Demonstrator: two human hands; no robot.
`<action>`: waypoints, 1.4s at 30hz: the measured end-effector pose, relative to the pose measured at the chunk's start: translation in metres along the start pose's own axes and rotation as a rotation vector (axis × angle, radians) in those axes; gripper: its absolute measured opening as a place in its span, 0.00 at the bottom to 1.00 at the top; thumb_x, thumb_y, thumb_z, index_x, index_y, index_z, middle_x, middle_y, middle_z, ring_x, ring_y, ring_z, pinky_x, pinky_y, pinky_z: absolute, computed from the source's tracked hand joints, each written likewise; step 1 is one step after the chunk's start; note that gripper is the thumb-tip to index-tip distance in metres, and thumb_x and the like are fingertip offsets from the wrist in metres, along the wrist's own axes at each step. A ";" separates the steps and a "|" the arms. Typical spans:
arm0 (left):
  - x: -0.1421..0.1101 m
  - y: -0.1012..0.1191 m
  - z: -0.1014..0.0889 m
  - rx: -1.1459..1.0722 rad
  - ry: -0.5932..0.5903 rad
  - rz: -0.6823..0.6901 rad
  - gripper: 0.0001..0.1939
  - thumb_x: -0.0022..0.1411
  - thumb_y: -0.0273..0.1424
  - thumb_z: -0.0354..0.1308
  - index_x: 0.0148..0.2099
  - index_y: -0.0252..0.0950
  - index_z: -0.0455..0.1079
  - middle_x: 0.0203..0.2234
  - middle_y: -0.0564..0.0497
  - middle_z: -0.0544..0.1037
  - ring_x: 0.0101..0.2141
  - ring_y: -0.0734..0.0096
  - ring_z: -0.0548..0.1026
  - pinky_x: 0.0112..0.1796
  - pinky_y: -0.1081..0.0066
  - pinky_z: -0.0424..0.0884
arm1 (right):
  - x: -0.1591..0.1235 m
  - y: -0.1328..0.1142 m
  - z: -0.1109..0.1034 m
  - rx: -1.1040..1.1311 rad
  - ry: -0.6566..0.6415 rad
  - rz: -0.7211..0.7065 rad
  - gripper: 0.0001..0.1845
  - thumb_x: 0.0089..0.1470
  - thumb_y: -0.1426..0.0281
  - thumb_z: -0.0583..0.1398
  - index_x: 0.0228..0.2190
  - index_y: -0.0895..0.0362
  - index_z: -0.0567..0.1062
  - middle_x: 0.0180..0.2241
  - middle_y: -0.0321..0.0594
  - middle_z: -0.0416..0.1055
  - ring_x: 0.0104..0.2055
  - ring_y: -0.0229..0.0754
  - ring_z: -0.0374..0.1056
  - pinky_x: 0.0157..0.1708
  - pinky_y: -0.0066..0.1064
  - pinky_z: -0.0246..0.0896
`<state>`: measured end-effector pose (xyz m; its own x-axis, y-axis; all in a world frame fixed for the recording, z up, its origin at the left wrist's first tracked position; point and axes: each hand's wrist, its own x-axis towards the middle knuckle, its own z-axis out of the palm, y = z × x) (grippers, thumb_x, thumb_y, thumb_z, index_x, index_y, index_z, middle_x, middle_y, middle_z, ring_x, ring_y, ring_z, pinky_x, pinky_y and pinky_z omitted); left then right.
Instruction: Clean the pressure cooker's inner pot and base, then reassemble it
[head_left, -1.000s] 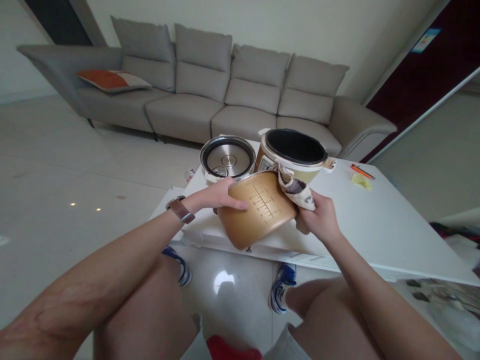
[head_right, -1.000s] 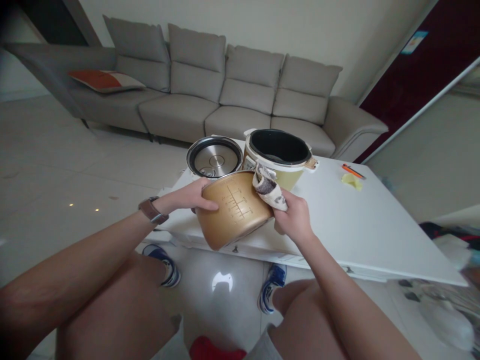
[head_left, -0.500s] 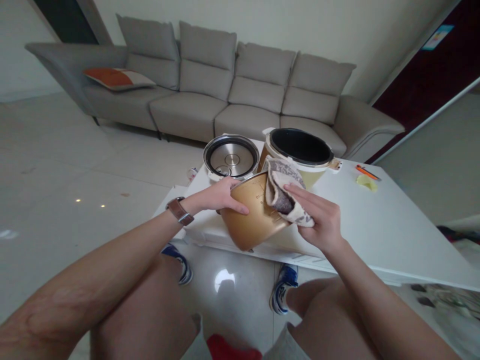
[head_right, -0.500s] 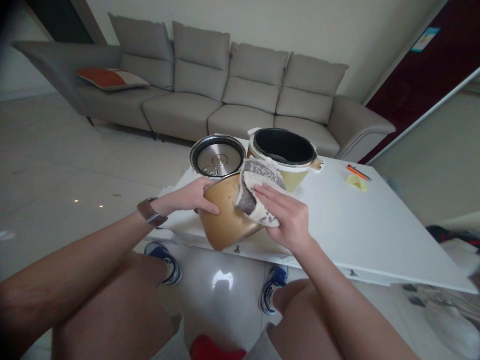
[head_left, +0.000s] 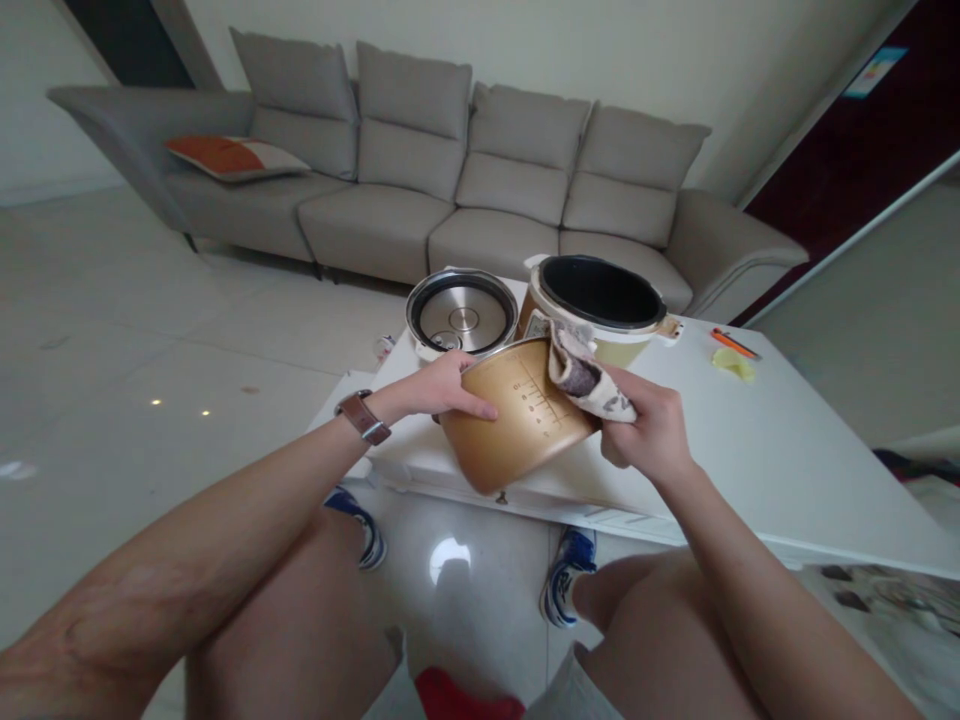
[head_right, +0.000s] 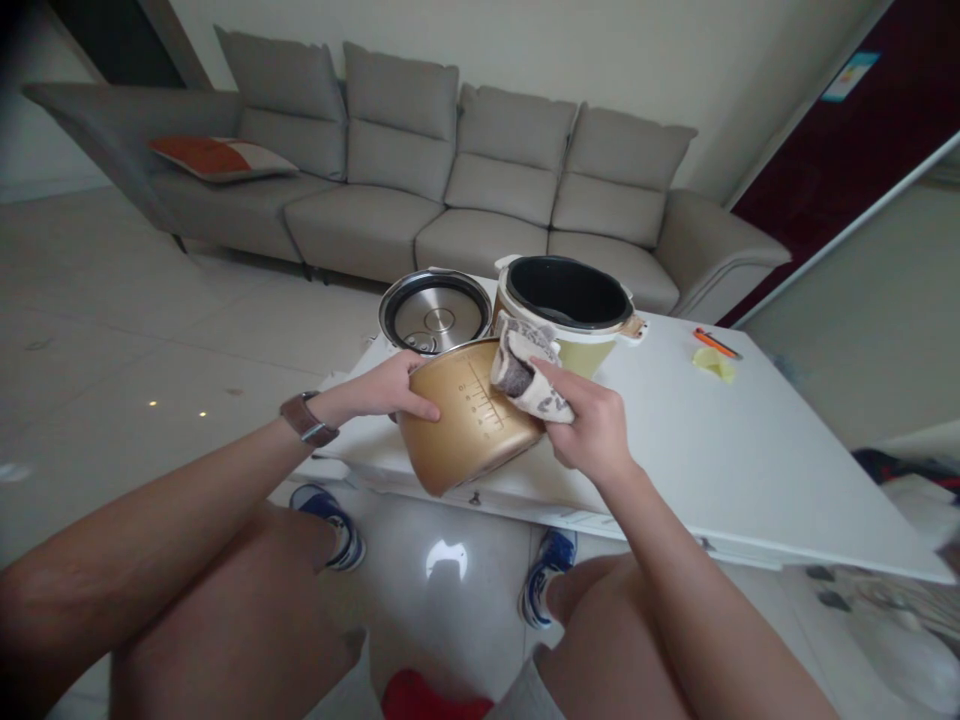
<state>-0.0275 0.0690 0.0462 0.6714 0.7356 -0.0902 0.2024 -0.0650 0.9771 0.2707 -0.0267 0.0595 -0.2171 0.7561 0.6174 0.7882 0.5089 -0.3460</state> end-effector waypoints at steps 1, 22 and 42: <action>0.000 0.000 0.000 0.003 0.011 -0.006 0.27 0.38 0.39 0.80 0.40 0.33 0.80 0.36 0.45 0.85 0.34 0.60 0.81 0.33 0.68 0.77 | 0.000 0.003 0.000 0.001 0.005 0.050 0.30 0.47 0.77 0.57 0.52 0.55 0.82 0.47 0.41 0.83 0.48 0.53 0.80 0.49 0.41 0.76; 0.001 -0.017 -0.003 0.036 0.089 -0.024 0.30 0.44 0.45 0.77 0.44 0.31 0.78 0.39 0.44 0.84 0.36 0.61 0.81 0.35 0.67 0.77 | -0.003 -0.036 -0.004 0.013 -0.163 -0.448 0.23 0.62 0.65 0.59 0.57 0.47 0.78 0.59 0.36 0.76 0.64 0.50 0.70 0.58 0.41 0.73; 0.002 -0.029 -0.025 -0.011 -0.087 -0.021 0.32 0.37 0.42 0.79 0.45 0.34 0.78 0.32 0.46 0.83 0.36 0.60 0.81 0.34 0.69 0.76 | 0.001 0.002 0.001 0.058 0.019 0.195 0.20 0.48 0.75 0.57 0.40 0.57 0.84 0.36 0.41 0.83 0.37 0.50 0.79 0.40 0.37 0.73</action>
<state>-0.0502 0.0896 0.0224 0.7264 0.6755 -0.1267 0.2099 -0.0425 0.9768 0.2711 -0.0240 0.0587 -0.0519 0.8351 0.5476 0.7798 0.3765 -0.5002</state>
